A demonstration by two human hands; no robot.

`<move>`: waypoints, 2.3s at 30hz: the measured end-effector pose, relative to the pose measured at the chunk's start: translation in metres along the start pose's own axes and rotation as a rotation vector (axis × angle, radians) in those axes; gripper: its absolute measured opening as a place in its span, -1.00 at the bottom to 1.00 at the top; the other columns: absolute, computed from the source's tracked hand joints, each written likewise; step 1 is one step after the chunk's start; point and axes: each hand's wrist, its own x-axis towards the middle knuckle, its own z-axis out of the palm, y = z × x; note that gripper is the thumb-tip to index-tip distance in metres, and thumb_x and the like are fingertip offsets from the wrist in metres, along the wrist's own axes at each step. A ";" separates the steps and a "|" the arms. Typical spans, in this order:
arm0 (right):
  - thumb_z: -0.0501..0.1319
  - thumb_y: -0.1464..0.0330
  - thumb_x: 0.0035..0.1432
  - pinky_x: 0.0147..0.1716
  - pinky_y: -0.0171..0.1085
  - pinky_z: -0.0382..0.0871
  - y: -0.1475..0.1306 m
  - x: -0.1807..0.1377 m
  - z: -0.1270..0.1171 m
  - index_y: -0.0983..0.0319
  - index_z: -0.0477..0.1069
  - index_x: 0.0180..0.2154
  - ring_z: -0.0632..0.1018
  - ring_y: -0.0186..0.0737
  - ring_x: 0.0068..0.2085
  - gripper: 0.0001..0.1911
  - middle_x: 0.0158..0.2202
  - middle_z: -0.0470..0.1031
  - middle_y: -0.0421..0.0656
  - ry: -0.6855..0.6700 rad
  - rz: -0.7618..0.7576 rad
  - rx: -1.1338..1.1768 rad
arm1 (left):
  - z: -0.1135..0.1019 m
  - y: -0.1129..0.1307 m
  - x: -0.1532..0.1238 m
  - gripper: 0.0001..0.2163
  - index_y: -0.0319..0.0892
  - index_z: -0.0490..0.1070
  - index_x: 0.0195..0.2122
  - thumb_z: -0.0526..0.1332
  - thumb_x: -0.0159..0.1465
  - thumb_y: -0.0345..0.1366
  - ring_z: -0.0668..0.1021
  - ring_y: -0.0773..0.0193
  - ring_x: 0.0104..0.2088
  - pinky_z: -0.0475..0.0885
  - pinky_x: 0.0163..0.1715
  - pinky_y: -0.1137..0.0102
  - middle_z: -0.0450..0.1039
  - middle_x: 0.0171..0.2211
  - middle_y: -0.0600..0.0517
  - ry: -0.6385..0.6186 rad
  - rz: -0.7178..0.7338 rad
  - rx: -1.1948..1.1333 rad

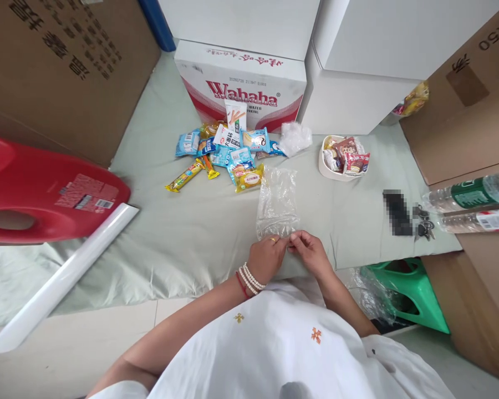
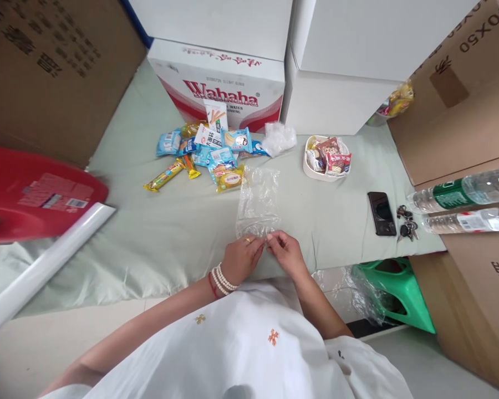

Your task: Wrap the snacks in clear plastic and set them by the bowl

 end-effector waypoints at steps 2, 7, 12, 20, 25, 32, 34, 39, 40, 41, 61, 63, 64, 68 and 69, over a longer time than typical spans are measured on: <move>0.33 -0.15 0.08 -0.22 -0.23 0.55 0.002 0.002 -0.001 0.17 0.50 -0.36 0.54 -0.22 -0.30 -0.49 -0.39 0.50 -0.19 0.003 0.048 0.060 | 0.001 0.000 -0.002 -0.79 -0.14 0.56 -0.23 0.11 0.43 -0.32 0.57 0.16 -0.28 0.28 -0.39 0.38 0.57 -0.32 -0.12 -0.017 0.010 0.017; 0.44 -0.08 -0.03 -0.11 -0.16 0.58 -0.001 0.002 -0.007 0.17 0.50 -0.39 0.56 -0.22 -0.30 -0.54 -0.39 0.51 -0.20 -0.025 0.055 0.101 | 0.004 -0.009 0.002 -0.84 -0.13 0.57 -0.32 0.21 0.36 -0.29 0.56 0.19 -0.32 0.31 -0.34 0.37 0.59 -0.35 -0.07 -0.026 -0.072 -0.197; 0.41 -0.08 0.02 -0.21 -0.18 0.60 -0.006 -0.002 -0.019 0.17 0.53 -0.35 0.55 -0.20 -0.26 -0.55 -0.30 0.55 -0.15 0.011 0.049 0.076 | -0.006 -0.021 0.007 -0.82 -0.14 0.54 -0.42 0.35 0.17 -0.14 0.46 0.29 -0.45 0.32 -0.37 0.39 0.50 -0.50 0.07 -0.062 -0.323 -0.806; 0.33 -0.03 0.14 -0.25 -0.20 0.53 0.001 -0.012 -0.052 0.16 0.52 -0.36 0.53 -0.22 -0.34 -0.61 -0.39 0.51 -0.20 0.090 0.022 -0.141 | -0.054 -0.069 -0.023 -0.66 -0.14 0.43 -0.39 0.46 -0.05 -0.06 0.33 0.42 -0.54 0.18 -0.54 0.48 0.42 -0.50 0.12 0.233 -0.701 -1.162; 0.40 0.06 0.11 -0.03 -0.10 0.50 -0.012 -0.012 -0.086 0.12 0.53 0.01 0.59 -0.07 -0.03 -0.52 -0.01 0.58 -0.08 -0.024 -0.090 -0.383 | -0.090 -0.106 -0.071 -0.65 -0.13 0.57 -0.23 0.36 0.00 -0.06 0.47 0.26 -0.40 0.36 -0.43 0.38 0.47 -0.37 0.05 0.175 -0.642 -0.583; 0.47 0.07 0.00 0.16 -0.02 0.38 -0.036 0.041 -0.033 0.09 0.50 0.11 0.55 0.01 0.09 -0.36 0.10 0.55 -0.05 -0.123 -0.275 -0.498 | -0.094 -0.058 -0.027 -0.48 -0.18 0.36 0.20 0.20 0.30 0.00 0.45 -0.06 0.18 0.38 0.14 0.06 0.44 0.15 -0.23 0.450 -0.264 -0.084; 0.34 0.07 0.15 0.01 -0.12 0.44 -0.034 0.055 -0.006 0.13 0.56 -0.06 0.59 -0.09 -0.08 -0.61 -0.10 0.61 -0.12 -0.110 -0.285 -0.416 | -0.078 -0.043 0.004 -0.42 -0.21 0.40 0.15 0.28 0.22 0.06 0.47 -0.12 0.14 0.35 0.15 0.03 0.50 0.06 -0.23 0.390 -0.202 -0.071; 0.20 0.05 0.25 -0.41 -0.31 0.34 -0.024 0.064 0.002 0.16 0.46 -0.38 0.43 -0.28 -0.46 -0.67 -0.50 0.43 -0.26 -0.012 -0.210 -0.223 | -0.056 -0.052 0.037 -0.71 -0.13 0.46 -0.42 0.24 0.25 -0.01 0.41 0.27 -0.51 0.31 -0.39 0.38 0.31 -0.60 0.12 0.212 -0.372 -0.453; 0.22 0.06 0.23 -0.45 -0.32 0.31 -0.021 0.063 -0.005 0.16 0.45 -0.37 0.40 -0.30 -0.49 -0.68 -0.50 0.42 -0.27 0.024 -0.184 -0.200 | -0.056 -0.059 0.035 -0.70 -0.13 0.42 -0.46 0.21 0.26 -0.01 0.35 0.31 -0.55 0.26 -0.44 0.40 0.27 -0.63 0.14 0.262 -0.435 -0.545; 0.23 0.07 0.22 -0.48 -0.33 0.29 -0.018 0.061 -0.013 0.16 0.46 -0.35 0.39 -0.32 -0.51 -0.70 -0.49 0.43 -0.27 0.057 -0.160 -0.184 | -0.058 -0.066 0.030 -0.69 -0.12 0.39 -0.47 0.19 0.27 -0.01 0.33 0.33 -0.57 0.24 -0.47 0.42 0.26 -0.63 0.15 0.322 -0.488 -0.615; 0.27 0.32 0.26 0.23 0.13 0.30 -0.043 0.065 -0.023 0.10 0.58 0.01 0.34 0.10 0.24 -0.71 0.23 0.39 -0.01 -0.173 -0.650 -0.940 | -0.086 -0.061 0.012 -0.45 -0.15 0.42 0.17 0.34 0.16 -0.11 0.27 -0.23 0.35 0.04 0.35 -0.17 0.43 0.19 -0.22 0.187 -0.024 0.152; 0.20 0.27 0.32 0.19 0.07 0.35 -0.043 0.072 -0.019 0.13 0.60 -0.15 0.45 0.01 0.14 -0.80 0.12 0.47 -0.01 -0.172 -0.625 -0.791 | -0.078 -0.060 0.025 -0.75 -0.13 0.56 -0.12 0.26 0.23 -0.16 0.48 -0.11 0.14 0.26 0.22 -0.06 0.56 -0.07 -0.15 0.134 -0.065 0.020; 0.19 0.22 0.33 0.12 0.03 0.40 -0.043 0.074 -0.019 0.15 0.58 -0.19 0.50 -0.03 0.05 -0.78 0.03 0.51 -0.01 -0.157 -0.574 -0.702 | -0.075 -0.062 0.029 -0.82 -0.13 0.55 -0.27 0.22 0.26 -0.17 0.55 -0.02 -0.03 0.38 0.09 0.04 0.56 -0.24 -0.10 0.143 -0.140 -0.108; 0.22 -0.01 0.23 -0.34 -0.21 0.50 -0.042 0.078 -0.027 0.18 0.44 -0.31 0.55 -0.21 -0.35 -0.62 -0.33 0.51 -0.14 -0.146 -0.170 -0.315 | -0.068 -0.079 0.034 -0.71 -0.13 0.39 -0.49 0.15 0.28 -0.07 0.39 0.28 -0.56 0.38 -0.44 0.35 0.27 -0.64 0.12 0.273 -0.511 -0.619; 0.23 -0.04 0.20 -0.44 -0.26 0.45 -0.041 0.078 -0.029 0.18 0.40 -0.34 0.51 -0.25 -0.43 -0.59 -0.38 0.48 -0.18 -0.152 -0.080 -0.243 | -0.068 -0.084 0.032 -0.68 -0.13 0.37 -0.50 0.13 0.28 -0.04 0.34 0.30 -0.60 0.34 -0.51 0.38 0.21 -0.67 0.14 0.296 -0.561 -0.665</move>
